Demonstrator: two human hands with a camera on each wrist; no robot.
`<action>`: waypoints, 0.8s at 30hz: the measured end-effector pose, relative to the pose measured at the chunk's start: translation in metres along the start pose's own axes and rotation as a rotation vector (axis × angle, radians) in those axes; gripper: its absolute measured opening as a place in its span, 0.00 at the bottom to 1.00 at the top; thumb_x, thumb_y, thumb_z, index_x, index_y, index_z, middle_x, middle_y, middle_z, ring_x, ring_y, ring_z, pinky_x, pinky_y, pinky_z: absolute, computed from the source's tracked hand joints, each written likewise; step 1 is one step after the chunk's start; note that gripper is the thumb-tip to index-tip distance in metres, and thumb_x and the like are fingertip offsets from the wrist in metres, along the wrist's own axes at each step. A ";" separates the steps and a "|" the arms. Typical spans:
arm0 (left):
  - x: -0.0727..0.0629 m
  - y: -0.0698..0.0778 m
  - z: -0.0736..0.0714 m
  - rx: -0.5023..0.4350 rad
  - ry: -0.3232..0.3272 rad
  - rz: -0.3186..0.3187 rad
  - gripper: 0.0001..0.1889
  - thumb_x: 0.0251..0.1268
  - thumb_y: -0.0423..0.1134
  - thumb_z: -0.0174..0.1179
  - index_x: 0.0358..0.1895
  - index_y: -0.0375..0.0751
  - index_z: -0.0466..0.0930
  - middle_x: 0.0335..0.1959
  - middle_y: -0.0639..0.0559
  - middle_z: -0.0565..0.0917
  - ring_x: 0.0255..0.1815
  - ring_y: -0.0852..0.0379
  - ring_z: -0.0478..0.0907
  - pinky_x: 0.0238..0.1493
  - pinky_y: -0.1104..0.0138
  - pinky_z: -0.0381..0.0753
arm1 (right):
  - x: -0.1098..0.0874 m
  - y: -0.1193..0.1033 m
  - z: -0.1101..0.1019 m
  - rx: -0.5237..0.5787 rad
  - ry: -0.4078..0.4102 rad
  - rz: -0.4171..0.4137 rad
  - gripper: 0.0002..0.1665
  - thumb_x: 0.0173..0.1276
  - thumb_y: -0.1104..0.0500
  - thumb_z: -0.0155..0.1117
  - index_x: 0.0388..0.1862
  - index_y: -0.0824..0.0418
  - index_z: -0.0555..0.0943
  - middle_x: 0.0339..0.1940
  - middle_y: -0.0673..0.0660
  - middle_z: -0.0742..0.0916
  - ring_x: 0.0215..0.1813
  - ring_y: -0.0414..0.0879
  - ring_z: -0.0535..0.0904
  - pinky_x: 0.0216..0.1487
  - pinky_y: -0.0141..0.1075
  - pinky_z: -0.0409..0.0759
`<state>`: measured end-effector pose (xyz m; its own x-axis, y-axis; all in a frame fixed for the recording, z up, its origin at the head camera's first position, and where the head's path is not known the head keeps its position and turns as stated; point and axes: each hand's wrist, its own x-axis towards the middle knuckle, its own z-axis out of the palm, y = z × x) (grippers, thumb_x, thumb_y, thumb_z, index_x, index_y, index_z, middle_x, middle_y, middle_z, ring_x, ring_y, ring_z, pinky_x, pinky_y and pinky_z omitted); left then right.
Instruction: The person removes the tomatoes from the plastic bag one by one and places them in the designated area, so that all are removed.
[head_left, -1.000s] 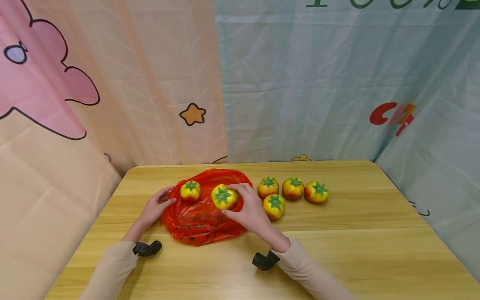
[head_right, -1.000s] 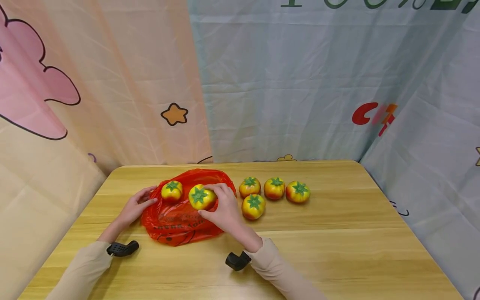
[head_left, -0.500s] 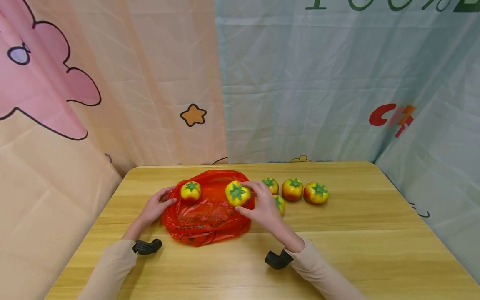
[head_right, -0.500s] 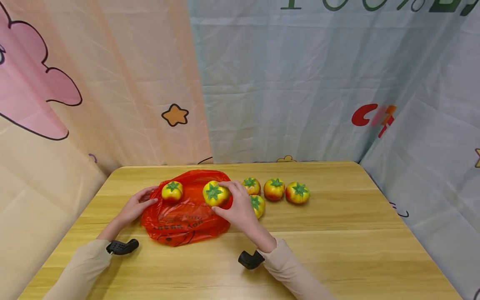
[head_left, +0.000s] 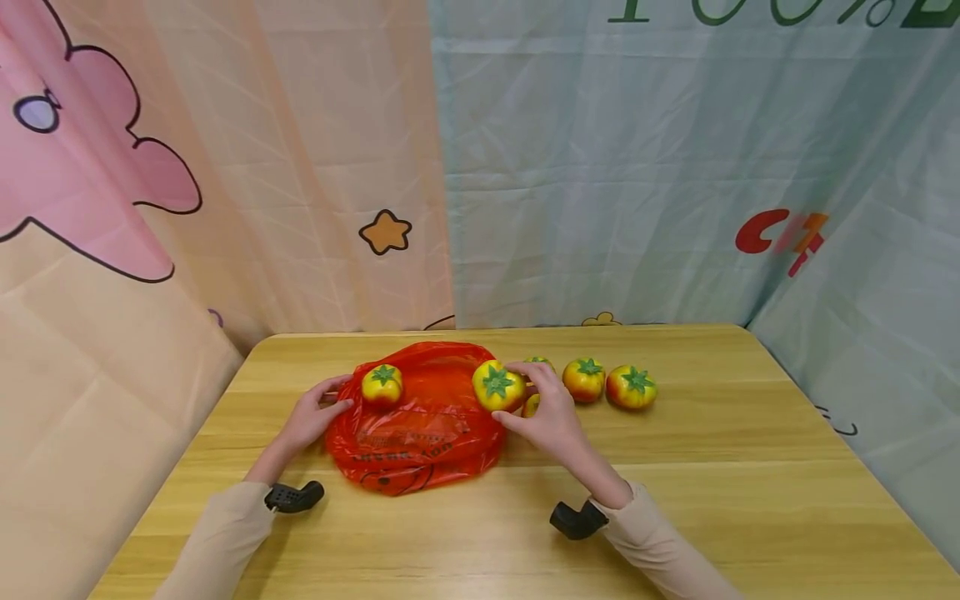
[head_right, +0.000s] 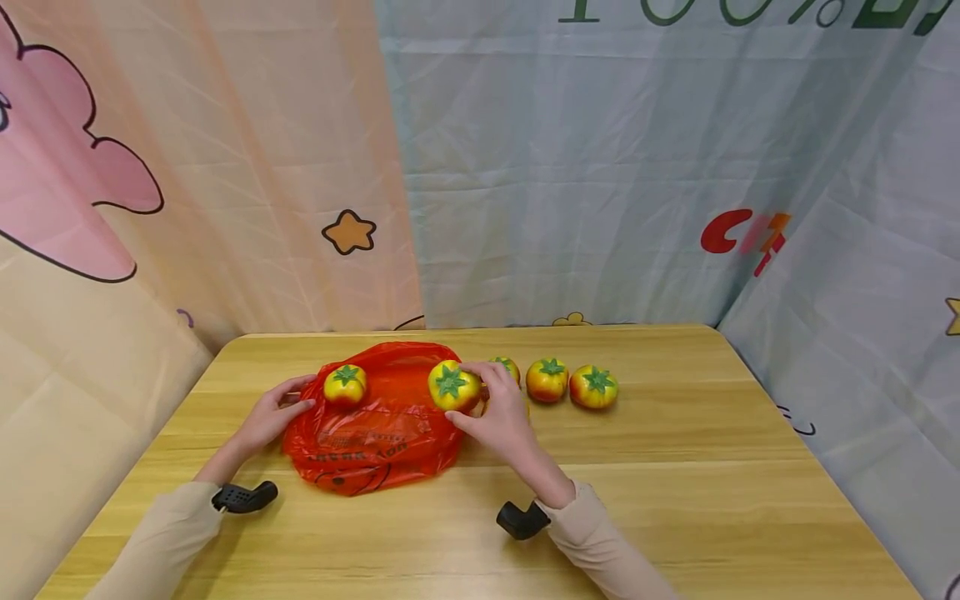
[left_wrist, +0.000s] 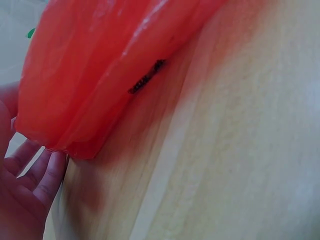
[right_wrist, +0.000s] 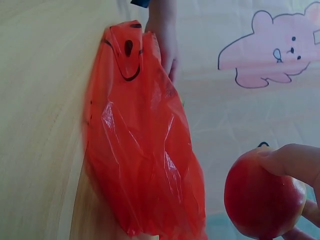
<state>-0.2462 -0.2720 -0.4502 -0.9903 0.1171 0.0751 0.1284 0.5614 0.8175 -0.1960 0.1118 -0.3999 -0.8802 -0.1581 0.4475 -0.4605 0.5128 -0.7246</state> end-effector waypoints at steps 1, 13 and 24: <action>0.000 0.000 0.000 -0.003 0.002 0.001 0.26 0.71 0.39 0.54 0.68 0.33 0.65 0.61 0.30 0.71 0.55 0.38 0.71 0.42 0.79 0.74 | 0.000 0.001 -0.002 0.001 0.004 0.001 0.35 0.48 0.60 0.79 0.57 0.59 0.77 0.53 0.58 0.79 0.51 0.50 0.76 0.48 0.46 0.82; -0.003 0.002 -0.002 0.029 -0.002 -0.011 0.26 0.72 0.40 0.54 0.69 0.33 0.64 0.62 0.30 0.70 0.57 0.37 0.72 0.46 0.72 0.78 | -0.006 0.024 -0.026 -0.049 0.041 -0.053 0.36 0.47 0.60 0.80 0.57 0.59 0.77 0.55 0.59 0.79 0.53 0.52 0.78 0.49 0.46 0.82; -0.005 0.003 -0.003 0.030 -0.001 -0.008 0.26 0.72 0.39 0.53 0.68 0.32 0.64 0.62 0.30 0.70 0.56 0.37 0.72 0.45 0.71 0.79 | -0.015 0.039 -0.051 -0.097 0.104 -0.077 0.38 0.45 0.61 0.81 0.57 0.61 0.78 0.53 0.59 0.80 0.53 0.50 0.76 0.48 0.46 0.81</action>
<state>-0.2413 -0.2732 -0.4466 -0.9913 0.1130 0.0682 0.1219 0.5863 0.8009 -0.1951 0.1770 -0.4080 -0.8239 -0.1142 0.5552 -0.5082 0.5824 -0.6344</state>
